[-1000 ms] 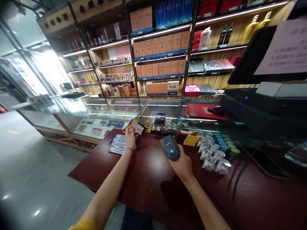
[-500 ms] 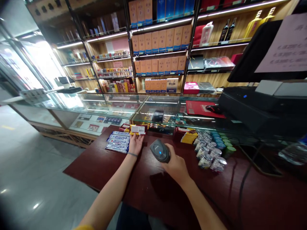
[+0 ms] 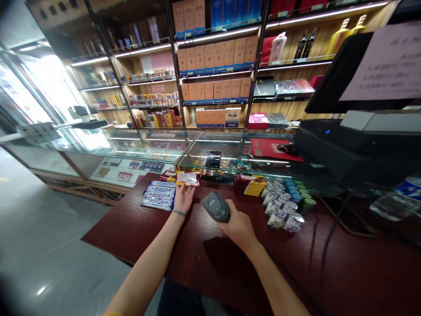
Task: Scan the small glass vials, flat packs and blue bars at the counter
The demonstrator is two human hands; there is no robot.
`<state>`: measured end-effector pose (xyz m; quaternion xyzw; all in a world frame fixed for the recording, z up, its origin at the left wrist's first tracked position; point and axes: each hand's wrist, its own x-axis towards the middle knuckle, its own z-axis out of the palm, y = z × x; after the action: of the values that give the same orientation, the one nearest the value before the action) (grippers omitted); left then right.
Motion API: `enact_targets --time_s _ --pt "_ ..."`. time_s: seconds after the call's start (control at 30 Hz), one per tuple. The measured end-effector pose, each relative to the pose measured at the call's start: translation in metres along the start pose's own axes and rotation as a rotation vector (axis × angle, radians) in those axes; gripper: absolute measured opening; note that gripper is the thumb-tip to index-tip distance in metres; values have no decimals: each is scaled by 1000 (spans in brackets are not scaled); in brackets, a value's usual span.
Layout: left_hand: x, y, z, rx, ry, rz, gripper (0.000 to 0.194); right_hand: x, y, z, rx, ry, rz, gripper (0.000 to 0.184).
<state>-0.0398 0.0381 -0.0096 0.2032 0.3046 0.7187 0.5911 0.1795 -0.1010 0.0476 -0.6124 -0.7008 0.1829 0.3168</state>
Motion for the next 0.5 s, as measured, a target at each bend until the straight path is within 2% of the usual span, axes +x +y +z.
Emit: enact_targets --time_s 0.13,0.3,0.4,0.5 --pt "-1 -5 -2 54 -50 27 24 2 2 -3 -46 62 50 37" --pt "-4 -8 0 99 -86 12 33 4 3 -19 -16 149 126 35" --pt "-4 -9 10 182 -145 58 40 5 8 -30 69 224 164 37" --pt "-2 -11 28 322 -183 139 43 6 19 -40 183 322 162 43"
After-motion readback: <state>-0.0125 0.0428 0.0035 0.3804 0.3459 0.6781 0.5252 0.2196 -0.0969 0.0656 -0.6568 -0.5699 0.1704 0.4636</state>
